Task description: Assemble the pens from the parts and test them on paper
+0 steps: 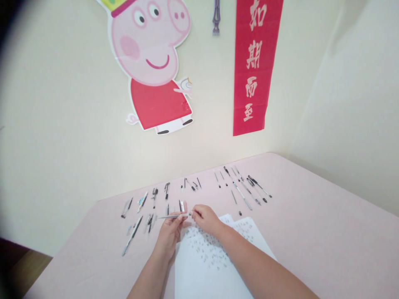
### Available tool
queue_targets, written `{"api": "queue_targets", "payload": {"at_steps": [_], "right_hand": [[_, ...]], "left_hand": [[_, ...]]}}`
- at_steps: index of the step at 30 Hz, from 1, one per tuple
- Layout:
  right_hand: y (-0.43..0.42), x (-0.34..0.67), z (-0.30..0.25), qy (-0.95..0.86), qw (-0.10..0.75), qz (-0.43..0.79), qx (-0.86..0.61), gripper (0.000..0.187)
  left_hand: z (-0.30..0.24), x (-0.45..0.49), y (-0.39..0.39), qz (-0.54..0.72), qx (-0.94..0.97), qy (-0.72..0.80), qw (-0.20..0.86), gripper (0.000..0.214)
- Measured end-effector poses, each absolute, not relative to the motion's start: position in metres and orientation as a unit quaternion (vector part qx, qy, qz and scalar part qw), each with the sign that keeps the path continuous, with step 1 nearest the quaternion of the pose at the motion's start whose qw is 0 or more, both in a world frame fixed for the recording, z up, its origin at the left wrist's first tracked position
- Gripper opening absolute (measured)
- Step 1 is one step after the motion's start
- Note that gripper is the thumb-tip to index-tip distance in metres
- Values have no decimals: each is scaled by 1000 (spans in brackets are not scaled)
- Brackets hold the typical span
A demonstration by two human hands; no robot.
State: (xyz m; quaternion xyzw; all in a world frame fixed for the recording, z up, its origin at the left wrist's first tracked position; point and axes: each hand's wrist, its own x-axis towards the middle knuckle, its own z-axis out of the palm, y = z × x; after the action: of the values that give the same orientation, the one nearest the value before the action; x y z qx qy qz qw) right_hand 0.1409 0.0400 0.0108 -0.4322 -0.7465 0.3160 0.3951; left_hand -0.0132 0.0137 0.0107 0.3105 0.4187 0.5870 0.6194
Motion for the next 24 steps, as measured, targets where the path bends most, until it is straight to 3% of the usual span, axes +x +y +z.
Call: {"api": "queue_targets", "payload": {"at_steps": [7,12,20,24], "right_hand": [[44,140,2,-747,384,321,-438,38],[46,140,-2,-711,391,393,-432,43],[42,142,4,-714,418,402,-393,18],[44,142,2,-728,409,377,-400,22]], "left_hand": [[10,-13,13,586,315,415,621,27],[8,-14,15,585,315,414,623,26],[5,-15,17,596,309,429,604,26],[6,-15,16,592,312,423,611,26]]}}
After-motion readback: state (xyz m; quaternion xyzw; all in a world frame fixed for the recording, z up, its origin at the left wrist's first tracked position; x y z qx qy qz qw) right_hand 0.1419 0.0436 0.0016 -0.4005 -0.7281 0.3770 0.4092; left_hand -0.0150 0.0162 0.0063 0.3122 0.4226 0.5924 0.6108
